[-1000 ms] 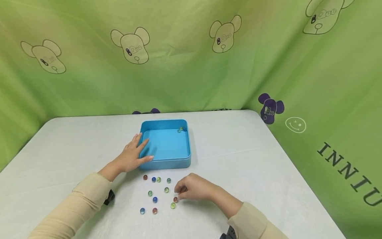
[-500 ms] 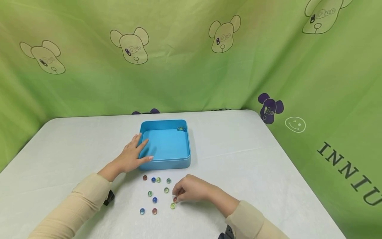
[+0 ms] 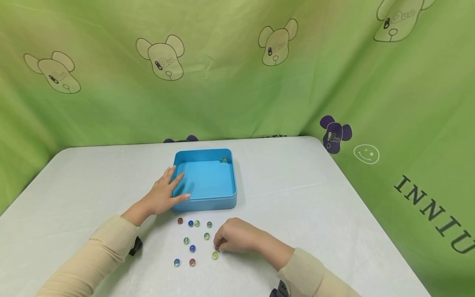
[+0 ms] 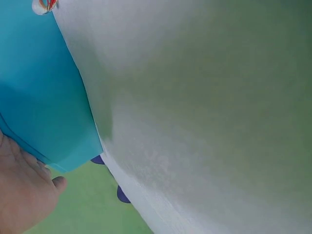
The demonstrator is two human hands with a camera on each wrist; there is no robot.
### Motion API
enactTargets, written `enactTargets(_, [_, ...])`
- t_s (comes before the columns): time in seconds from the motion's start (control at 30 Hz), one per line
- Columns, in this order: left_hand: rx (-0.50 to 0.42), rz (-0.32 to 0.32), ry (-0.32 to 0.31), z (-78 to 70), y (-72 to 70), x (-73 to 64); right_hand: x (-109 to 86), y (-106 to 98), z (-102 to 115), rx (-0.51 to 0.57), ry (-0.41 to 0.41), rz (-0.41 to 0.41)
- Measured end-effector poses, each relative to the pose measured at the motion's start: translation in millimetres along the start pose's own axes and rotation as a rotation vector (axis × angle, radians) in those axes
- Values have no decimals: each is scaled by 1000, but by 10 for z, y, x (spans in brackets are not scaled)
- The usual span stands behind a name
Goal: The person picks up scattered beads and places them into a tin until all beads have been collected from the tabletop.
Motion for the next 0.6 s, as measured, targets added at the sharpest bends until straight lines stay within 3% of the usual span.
enactTargets(0.43, [6, -2, 11, 3, 1, 9, 33, -11, 14, -34, -21, -8])
enactTargets(0.6, [5, -5, 12, 4, -6, 9, 41, -14, -45, 35, -2, 5])
Point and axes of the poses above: each hand's wrist, its own x-axis towards the middle knuckle, its own y-axis out of the palm, z = x × y, the point moved 10 cm from there along x, towards the middle knuckle, and after that the axes turned 13 degrees about z, right-handed, at the moved point
